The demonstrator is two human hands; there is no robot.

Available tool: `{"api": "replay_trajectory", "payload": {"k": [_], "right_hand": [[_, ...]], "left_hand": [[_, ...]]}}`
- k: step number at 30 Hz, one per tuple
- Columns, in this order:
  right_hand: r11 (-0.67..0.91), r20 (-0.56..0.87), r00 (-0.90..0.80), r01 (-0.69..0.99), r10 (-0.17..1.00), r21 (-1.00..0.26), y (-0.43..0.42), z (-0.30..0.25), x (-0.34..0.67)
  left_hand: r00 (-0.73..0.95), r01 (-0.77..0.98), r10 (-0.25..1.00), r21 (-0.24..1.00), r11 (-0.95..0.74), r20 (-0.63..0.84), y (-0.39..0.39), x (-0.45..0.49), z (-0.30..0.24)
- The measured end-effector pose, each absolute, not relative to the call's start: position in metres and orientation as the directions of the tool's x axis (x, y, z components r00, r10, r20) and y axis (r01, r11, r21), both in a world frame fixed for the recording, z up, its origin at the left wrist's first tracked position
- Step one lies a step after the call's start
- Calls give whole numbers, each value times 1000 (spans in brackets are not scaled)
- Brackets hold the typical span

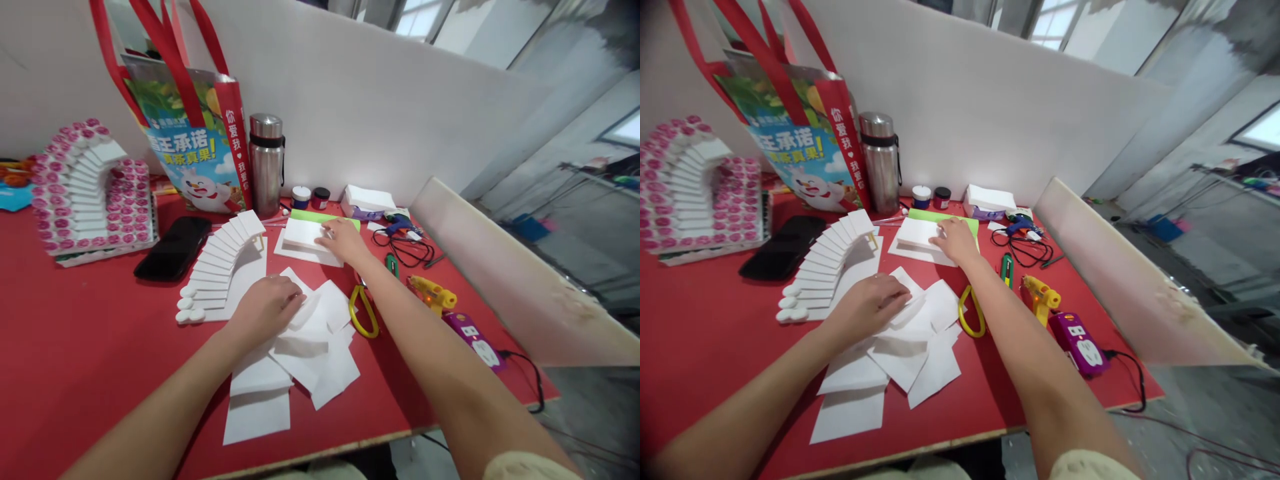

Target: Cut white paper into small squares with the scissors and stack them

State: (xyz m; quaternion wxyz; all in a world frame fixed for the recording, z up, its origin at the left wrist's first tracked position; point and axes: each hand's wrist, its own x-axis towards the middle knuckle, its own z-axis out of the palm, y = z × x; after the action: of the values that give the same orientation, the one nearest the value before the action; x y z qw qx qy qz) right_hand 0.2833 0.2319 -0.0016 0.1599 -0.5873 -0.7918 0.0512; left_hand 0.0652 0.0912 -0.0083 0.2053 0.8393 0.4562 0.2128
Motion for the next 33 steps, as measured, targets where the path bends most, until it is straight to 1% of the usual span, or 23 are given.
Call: {"api": "replay_trajectory", "payload": {"k": [6, 10, 16, 18, 21, 25, 28, 30, 31, 33], "right_hand": [[300, 118, -277, 903, 954, -306, 245, -5, 278], [331, 127, -306, 896, 943, -295, 239, 1, 273], [387, 282, -313, 883, 907, -265, 223, 15, 274], [408, 338, -311, 873, 888, -269, 220, 16, 276], [433, 384, -312, 855, 869, -284, 219, 15, 278], [442, 471, -270, 844, 840, -305, 216, 17, 280], [423, 523, -233, 862, 820, -279, 212, 25, 282], [387, 552, -190, 884, 812, -264, 208, 33, 284], [373, 572, -159, 884, 805, -280, 206, 38, 285], [379, 587, -104, 849, 803, -368, 200, 47, 287]], "left_hand": [[500, 683, 850, 528, -505, 167, 91, 65, -8], [500, 677, 847, 528, -513, 181, 91, 64, -8], [466, 643, 853, 572, -510, 237, 92, 63, -7], [460, 639, 854, 578, -508, 242, 92, 62, -8], [462, 632, 852, 583, -510, 245, 92, 62, -8], [456, 631, 852, 581, -514, 259, 92, 62, -9], [444, 626, 850, 579, -522, 285, 92, 62, -8], [413, 612, 855, 600, -515, 313, 91, 61, -8], [387, 600, 863, 621, -504, 325, 91, 61, -9], [312, 561, 887, 687, -462, 341, 92, 60, -10]]}}
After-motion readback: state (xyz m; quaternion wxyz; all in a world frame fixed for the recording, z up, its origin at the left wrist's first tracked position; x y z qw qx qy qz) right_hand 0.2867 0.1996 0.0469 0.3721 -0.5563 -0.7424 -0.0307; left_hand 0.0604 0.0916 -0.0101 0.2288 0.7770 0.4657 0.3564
